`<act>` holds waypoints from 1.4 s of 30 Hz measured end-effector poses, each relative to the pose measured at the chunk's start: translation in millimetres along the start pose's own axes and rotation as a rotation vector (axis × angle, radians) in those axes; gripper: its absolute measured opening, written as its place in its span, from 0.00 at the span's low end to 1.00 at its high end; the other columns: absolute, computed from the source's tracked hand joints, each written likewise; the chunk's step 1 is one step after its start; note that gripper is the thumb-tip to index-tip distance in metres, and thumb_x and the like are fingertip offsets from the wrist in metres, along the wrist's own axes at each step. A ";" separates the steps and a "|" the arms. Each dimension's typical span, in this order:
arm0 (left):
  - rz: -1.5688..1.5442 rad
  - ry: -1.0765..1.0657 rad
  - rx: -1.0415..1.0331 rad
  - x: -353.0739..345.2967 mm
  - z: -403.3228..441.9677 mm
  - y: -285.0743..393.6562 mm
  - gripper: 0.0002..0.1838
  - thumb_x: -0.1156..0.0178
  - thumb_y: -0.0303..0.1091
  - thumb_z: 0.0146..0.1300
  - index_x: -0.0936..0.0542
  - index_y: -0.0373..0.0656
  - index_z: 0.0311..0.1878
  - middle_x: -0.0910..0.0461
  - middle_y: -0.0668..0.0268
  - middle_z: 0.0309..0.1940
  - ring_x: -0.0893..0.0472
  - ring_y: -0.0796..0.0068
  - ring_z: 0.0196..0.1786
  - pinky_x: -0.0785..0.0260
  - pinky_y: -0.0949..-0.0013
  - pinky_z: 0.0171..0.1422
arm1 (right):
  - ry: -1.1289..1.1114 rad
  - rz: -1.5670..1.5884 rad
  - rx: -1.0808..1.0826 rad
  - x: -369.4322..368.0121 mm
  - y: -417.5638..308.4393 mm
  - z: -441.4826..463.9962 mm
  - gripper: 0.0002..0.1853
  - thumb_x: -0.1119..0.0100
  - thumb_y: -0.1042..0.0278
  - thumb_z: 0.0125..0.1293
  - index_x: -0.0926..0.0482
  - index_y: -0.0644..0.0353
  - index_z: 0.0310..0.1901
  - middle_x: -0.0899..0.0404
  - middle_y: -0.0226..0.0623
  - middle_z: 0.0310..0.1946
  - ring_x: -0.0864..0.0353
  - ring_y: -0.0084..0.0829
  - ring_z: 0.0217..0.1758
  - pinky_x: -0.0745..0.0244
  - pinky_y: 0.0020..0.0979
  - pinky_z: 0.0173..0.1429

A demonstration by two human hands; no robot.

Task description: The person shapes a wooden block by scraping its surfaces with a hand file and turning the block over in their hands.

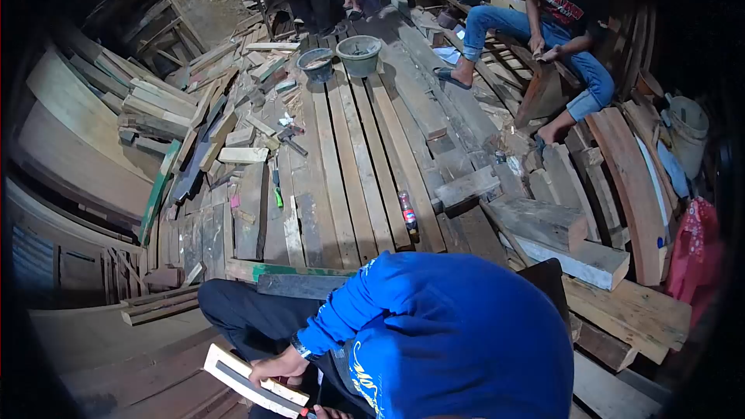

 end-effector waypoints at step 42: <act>-0.038 -0.066 0.015 7.0 -3.9 -1.9 0.10 0.46 0.33 0.71 0.34 0.44 0.33 0.38 0.71 0.18 0.38 0.80 0.18 0.42 0.75 0.21 | 0.078 -0.471 0.216 -4.7 -34.3 -25.4 0.20 0.43 0.65 0.48 0.33 0.60 0.44 0.32 0.29 0.31 0.33 0.22 0.36 0.36 0.25 0.40</act>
Point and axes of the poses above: each hand's wrist, its own z-axis towards the middle knuckle, its own x-axis out of the back of the hand, y = z × x, the point moved 2 cm from there along z, towards the middle knuckle
